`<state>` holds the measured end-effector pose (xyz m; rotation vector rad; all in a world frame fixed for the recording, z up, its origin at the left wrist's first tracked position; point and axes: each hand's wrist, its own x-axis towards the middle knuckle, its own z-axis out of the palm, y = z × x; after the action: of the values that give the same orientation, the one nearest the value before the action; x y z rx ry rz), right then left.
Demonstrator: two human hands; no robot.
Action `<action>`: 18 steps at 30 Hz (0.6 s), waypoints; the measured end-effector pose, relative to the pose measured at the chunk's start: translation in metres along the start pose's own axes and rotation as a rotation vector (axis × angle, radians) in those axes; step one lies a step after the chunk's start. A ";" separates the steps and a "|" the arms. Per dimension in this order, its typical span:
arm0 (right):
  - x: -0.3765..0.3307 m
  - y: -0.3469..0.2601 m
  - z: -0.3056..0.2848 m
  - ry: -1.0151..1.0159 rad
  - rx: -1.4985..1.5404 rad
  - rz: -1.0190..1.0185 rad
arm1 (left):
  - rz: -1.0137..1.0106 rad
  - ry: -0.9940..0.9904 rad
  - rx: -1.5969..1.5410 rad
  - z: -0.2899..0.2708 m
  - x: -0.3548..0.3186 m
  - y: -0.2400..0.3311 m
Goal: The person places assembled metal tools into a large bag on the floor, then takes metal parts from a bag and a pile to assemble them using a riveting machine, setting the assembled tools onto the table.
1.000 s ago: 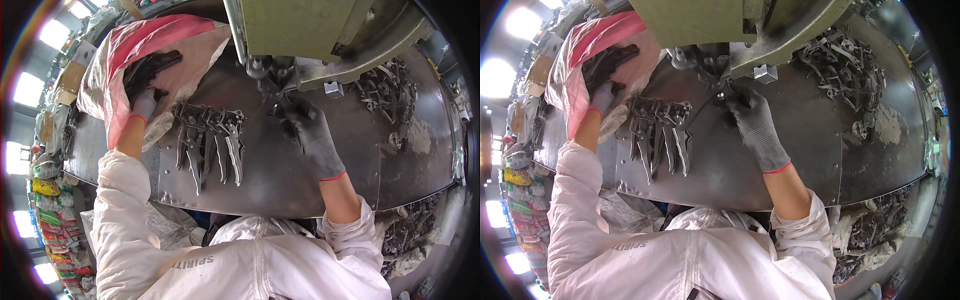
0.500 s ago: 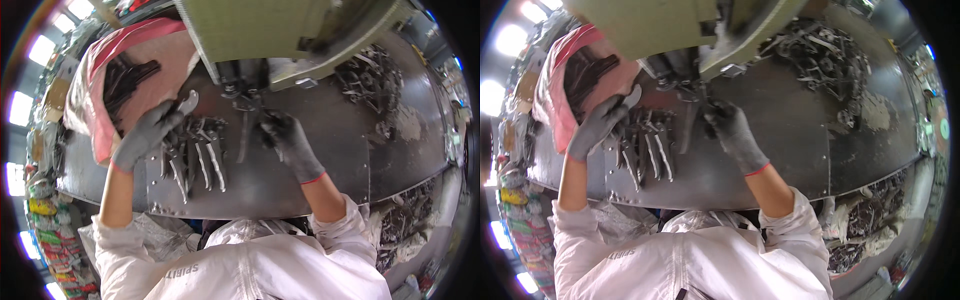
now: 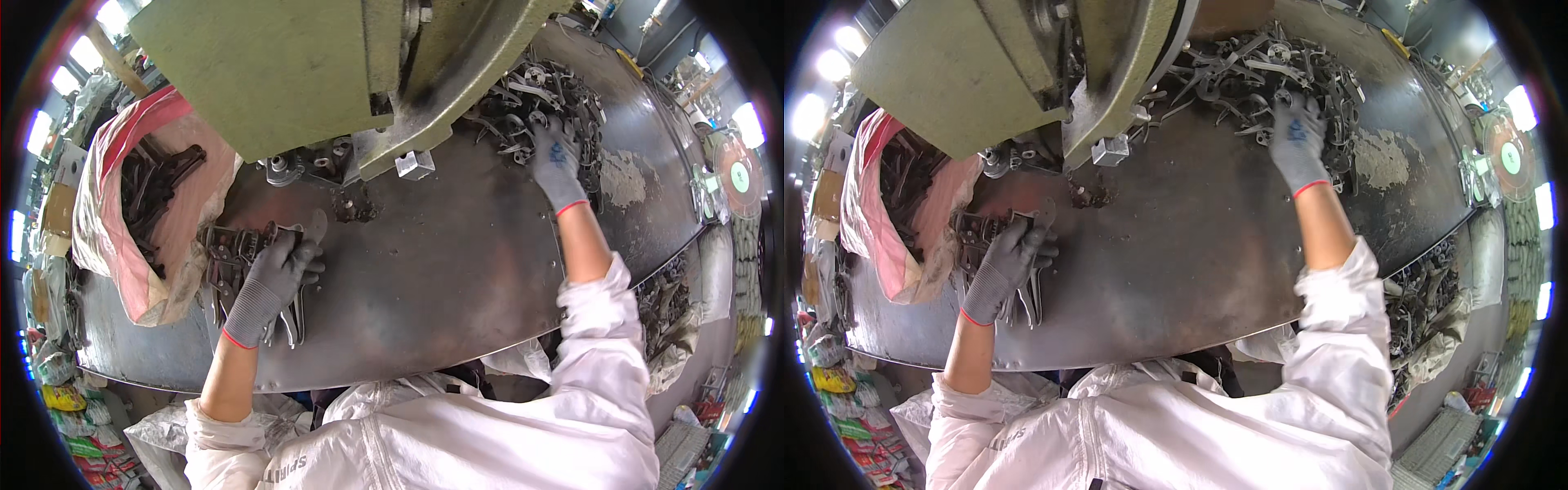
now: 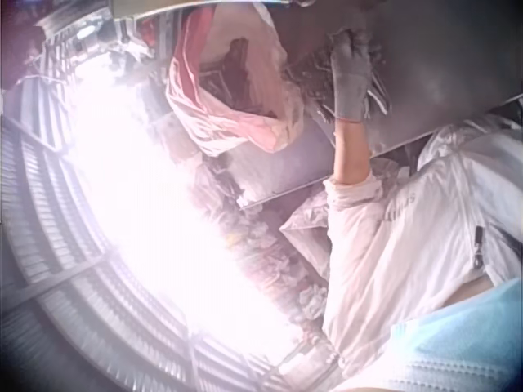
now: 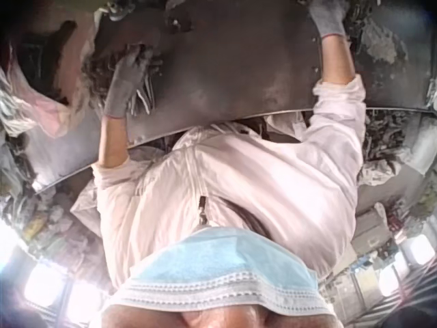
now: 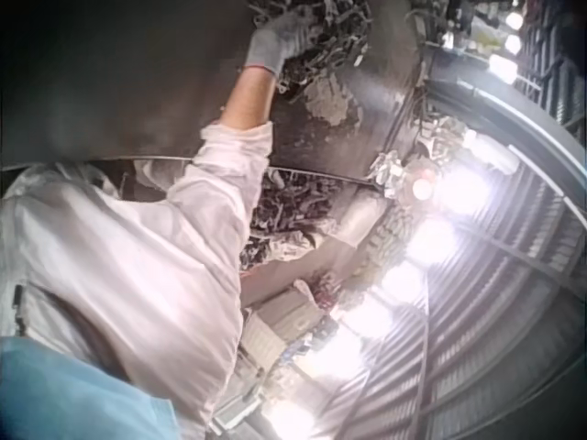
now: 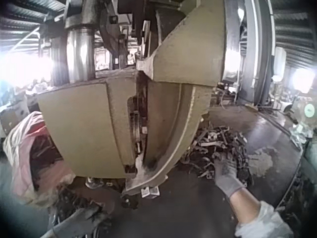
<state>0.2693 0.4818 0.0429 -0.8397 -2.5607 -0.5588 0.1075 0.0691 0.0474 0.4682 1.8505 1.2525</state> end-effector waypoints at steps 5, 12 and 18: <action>-0.003 0.022 0.028 -0.159 -0.185 -0.044 | 0.065 -0.032 -0.126 0.020 -0.009 0.005; -0.023 -0.073 -0.034 -0.025 0.930 -0.095 | -0.004 0.072 -0.333 0.011 0.000 0.009; -0.035 -0.179 -0.078 -0.537 1.780 0.438 | 0.348 0.157 0.202 0.008 0.014 0.011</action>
<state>0.2026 0.2953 0.0482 -0.6896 -1.8982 1.9473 0.1041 0.0884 0.0493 0.8529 2.1030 1.3653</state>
